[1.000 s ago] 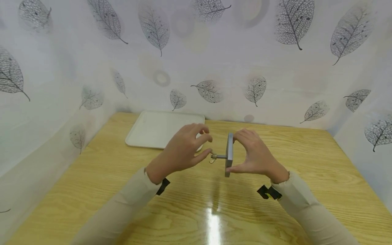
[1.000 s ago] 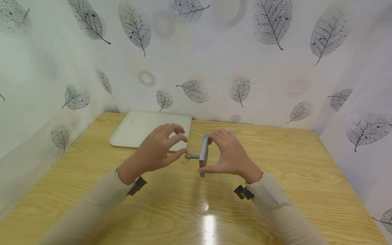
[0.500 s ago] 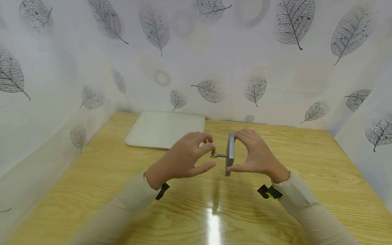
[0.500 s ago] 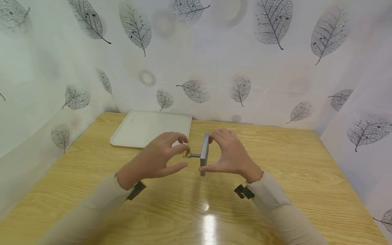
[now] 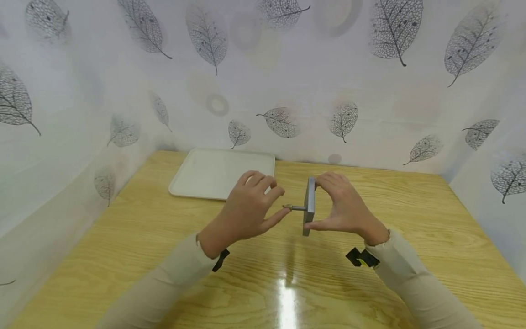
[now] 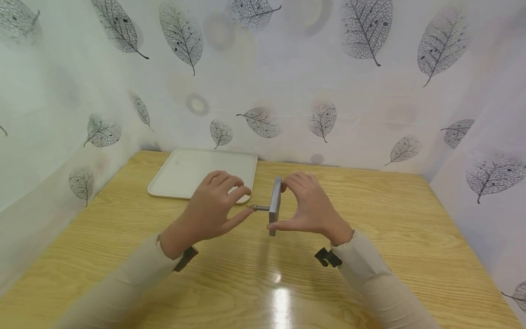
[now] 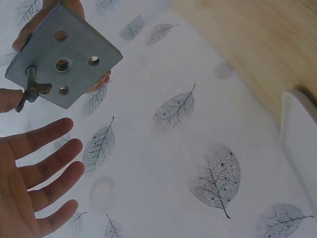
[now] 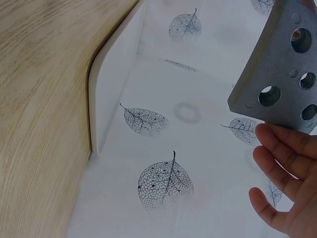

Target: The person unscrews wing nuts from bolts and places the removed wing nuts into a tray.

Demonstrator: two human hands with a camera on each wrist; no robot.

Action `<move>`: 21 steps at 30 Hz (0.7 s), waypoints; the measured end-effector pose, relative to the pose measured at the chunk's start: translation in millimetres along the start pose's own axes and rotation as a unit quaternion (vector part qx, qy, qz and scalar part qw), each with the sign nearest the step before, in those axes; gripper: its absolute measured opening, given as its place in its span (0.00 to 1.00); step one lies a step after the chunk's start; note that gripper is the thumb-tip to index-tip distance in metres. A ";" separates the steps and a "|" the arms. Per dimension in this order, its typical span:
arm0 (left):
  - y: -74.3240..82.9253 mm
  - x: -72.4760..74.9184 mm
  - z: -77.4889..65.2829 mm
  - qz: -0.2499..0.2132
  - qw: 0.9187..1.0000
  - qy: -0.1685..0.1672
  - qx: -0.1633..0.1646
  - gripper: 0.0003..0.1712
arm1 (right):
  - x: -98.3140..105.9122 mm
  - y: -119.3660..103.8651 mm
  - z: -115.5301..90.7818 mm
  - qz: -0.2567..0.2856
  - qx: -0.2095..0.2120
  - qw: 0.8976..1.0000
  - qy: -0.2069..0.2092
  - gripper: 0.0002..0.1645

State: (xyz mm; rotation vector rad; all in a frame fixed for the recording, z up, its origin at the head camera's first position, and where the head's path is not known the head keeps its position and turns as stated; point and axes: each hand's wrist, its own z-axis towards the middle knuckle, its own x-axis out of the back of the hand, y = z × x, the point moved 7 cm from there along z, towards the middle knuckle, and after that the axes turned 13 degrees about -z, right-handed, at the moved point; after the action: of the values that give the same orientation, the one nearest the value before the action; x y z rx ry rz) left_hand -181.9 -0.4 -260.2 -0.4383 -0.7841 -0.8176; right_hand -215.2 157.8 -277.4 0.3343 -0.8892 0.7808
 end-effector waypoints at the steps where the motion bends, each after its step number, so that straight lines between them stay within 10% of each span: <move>1: -0.6 0.7 0.4 -0.002 1.000 0.003 0.007 0.16 | -0.1 0.2 0.0 0.000 0.000 1.000 0.000 0.56; 9: -3.7 2.3 2.3 -0.038 0.998 0.013 0.053 0.11 | -1.3 1.2 0.0 0.003 -0.001 1.000 0.000 0.55; 21: 6.8 2.4 -5.5 -0.073 0.997 0.020 -0.004 0.14 | -0.5 3.2 -0.6 0.007 -0.006 1.000 -0.005 0.56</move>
State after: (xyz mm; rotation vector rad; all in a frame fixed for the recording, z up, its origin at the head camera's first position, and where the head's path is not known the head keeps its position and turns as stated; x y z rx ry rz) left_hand -173.1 -0.7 -262.3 -0.3740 -0.7814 -0.9641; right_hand -217.4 160.1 -278.3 0.3217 -0.9062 0.7869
